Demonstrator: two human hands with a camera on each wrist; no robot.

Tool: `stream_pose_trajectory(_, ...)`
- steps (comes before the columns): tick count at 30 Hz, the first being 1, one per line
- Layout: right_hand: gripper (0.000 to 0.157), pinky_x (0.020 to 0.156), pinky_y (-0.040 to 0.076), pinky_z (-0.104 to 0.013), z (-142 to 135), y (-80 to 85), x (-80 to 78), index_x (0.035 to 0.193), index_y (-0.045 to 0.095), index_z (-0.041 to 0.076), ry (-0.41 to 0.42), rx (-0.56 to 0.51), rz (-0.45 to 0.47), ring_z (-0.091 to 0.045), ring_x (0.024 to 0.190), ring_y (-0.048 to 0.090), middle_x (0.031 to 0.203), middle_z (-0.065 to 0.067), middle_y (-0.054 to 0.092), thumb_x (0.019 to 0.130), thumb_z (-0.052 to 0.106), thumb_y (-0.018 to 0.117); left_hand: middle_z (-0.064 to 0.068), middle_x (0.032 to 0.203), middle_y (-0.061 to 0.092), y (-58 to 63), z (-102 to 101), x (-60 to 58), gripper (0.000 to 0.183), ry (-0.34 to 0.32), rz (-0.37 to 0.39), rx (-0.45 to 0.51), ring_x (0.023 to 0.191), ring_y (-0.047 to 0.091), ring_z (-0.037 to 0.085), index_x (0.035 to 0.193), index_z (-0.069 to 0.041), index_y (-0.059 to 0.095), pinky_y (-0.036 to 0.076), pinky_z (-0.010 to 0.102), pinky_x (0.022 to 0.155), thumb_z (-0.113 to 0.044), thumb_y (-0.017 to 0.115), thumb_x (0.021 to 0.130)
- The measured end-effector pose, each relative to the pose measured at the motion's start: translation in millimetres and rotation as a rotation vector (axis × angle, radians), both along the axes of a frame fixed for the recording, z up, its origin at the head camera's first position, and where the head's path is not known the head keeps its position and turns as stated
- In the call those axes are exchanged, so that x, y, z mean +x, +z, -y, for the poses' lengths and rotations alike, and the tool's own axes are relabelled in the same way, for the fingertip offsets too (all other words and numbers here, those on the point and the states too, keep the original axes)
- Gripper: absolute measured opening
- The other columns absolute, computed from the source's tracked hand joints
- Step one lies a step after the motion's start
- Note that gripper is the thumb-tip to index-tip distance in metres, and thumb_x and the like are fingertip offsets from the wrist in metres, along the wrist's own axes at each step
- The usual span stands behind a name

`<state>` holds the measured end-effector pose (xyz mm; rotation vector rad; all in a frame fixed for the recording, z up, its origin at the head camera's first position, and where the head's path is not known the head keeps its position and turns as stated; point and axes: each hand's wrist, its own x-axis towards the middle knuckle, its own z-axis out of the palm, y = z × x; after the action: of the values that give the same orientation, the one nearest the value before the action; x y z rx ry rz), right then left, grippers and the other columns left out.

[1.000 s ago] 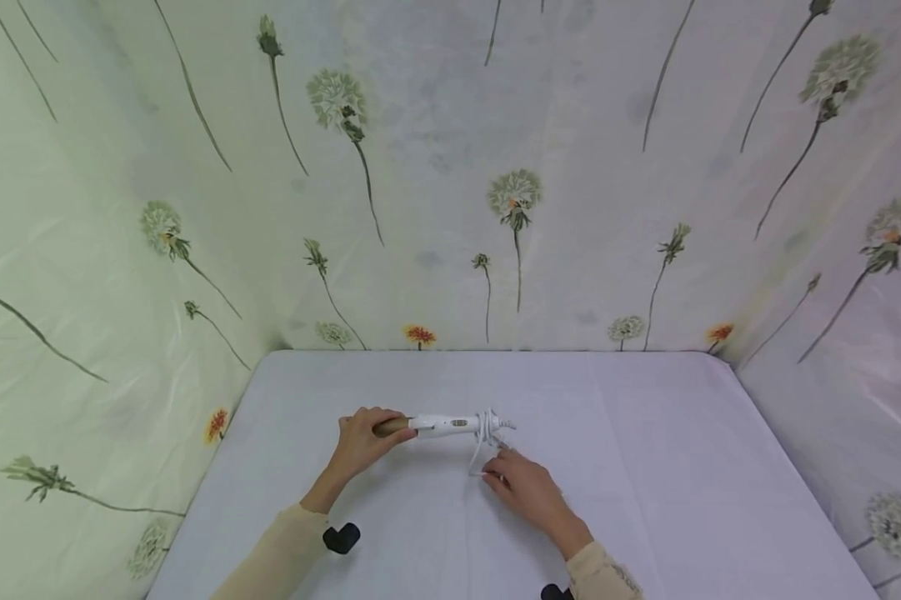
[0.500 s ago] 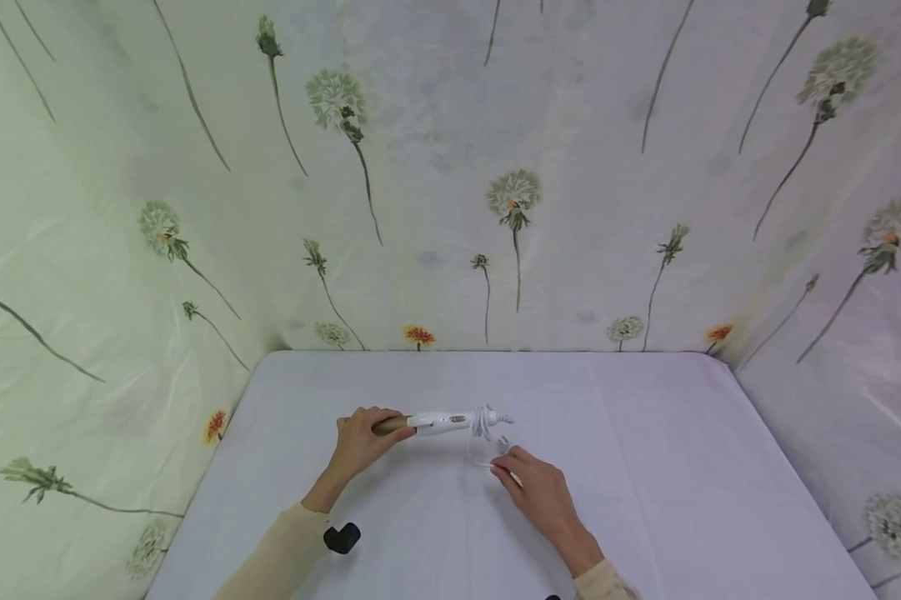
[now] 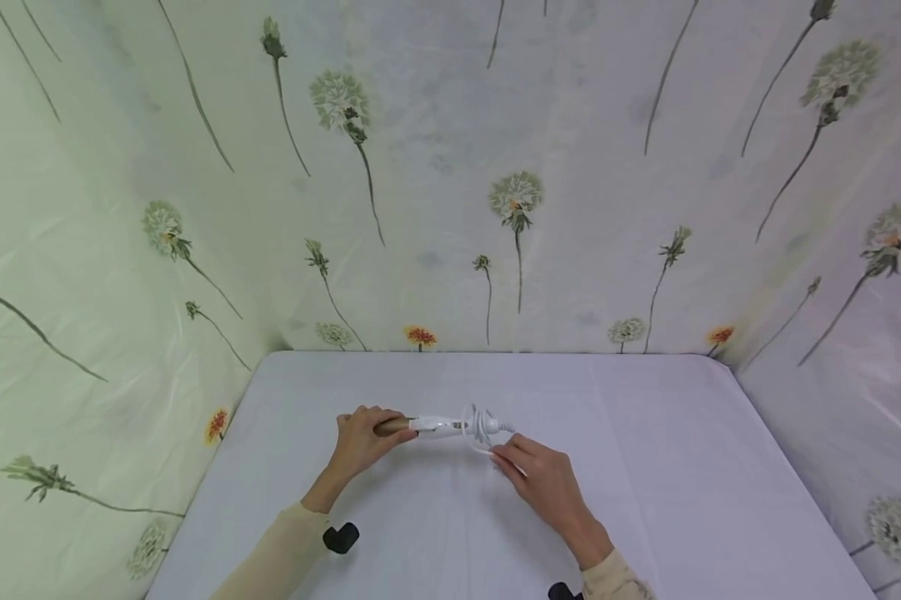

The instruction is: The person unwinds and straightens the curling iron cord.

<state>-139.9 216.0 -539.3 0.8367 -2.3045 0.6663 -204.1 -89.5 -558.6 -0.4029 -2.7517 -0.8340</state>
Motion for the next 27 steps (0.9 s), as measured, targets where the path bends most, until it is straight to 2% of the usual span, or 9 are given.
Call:
stream_pose_trajectory(6, 0.02, 0.053, 0.04, -0.011, -1, 12.6, -10.5, 0.088, 0.074, 0.013, 0.029, -0.001, -0.068, 0.002, 0.059, 0.051, 0.079, 0.008, 0.062, 0.07, 0.009, 0.08, -0.009, 0.085, 0.069, 3.5, 0, 0.3, 0.044, -0.029, -0.04, -0.036, 0.075, 0.052, 0.012, 0.098, -0.03, 0.074, 0.024, 0.034, 0.071, -0.064, 0.069, 0.07)
stream_pose_trajectory(10, 0.013, 0.053, 0.04, -0.011, -2, 18.4, -17.9, 0.091, 0.074, 0.013, 0.02, 0.015, -0.052, 0.002, 0.059, 0.051, 0.08, 0.009, 0.063, 0.078, 0.016, 0.076, -0.009, 0.082, 0.068, 5.4, 1, 0.0, 0.042, -0.054, -0.044, -0.027, 0.074, 0.05, 0.012, 0.098, -0.03, 0.074, 0.023, 0.033, 0.071, -0.062, 0.07, 0.071)
stream_pose_trajectory(13, 0.015, 0.053, 0.039, -0.011, -4, 22.3, -23.0, 0.093, 0.074, 0.014, 0.011, 0.027, -0.028, 0.003, 0.059, 0.05, 0.08, 0.009, 0.062, 0.078, 0.016, 0.077, -0.01, 0.082, 0.067, 7.0, 2, -0.2, 0.04, -0.073, -0.026, -0.025, 0.073, 0.05, 0.01, 0.097, -0.032, 0.074, 0.023, 0.032, 0.07, -0.062, 0.07, 0.071)
stream_pose_trajectory(17, 0.023, 0.054, 0.039, -0.011, -4, 27.0, -30.3, 0.093, 0.074, 0.013, 0.028, 0.025, -0.03, 0.002, 0.058, 0.051, 0.08, 0.009, 0.062, 0.071, 0.009, 0.08, -0.012, 0.08, 0.066, 9.2, 3, -0.4, 0.039, -0.094, 0.008, -0.019, 0.073, 0.049, 0.008, 0.096, -0.033, 0.074, 0.022, 0.032, 0.07, -0.063, 0.069, 0.072)
stream_pose_trajectory(27, 0.017, 0.054, 0.037, -0.011, -8, 29.0, -48.4, 0.091, 0.073, 0.016, 0.015, 0.004, 0.008, 0.004, 0.059, 0.047, 0.078, 0.011, 0.062, 0.076, 0.011, 0.077, -0.014, 0.081, 0.064, 11.1, 7, 0.5, 0.038, -0.188, 0.085, 0.04, 0.074, 0.044, 0.005, 0.099, -0.032, 0.073, 0.02, 0.033, 0.073, -0.059, 0.071, 0.073)
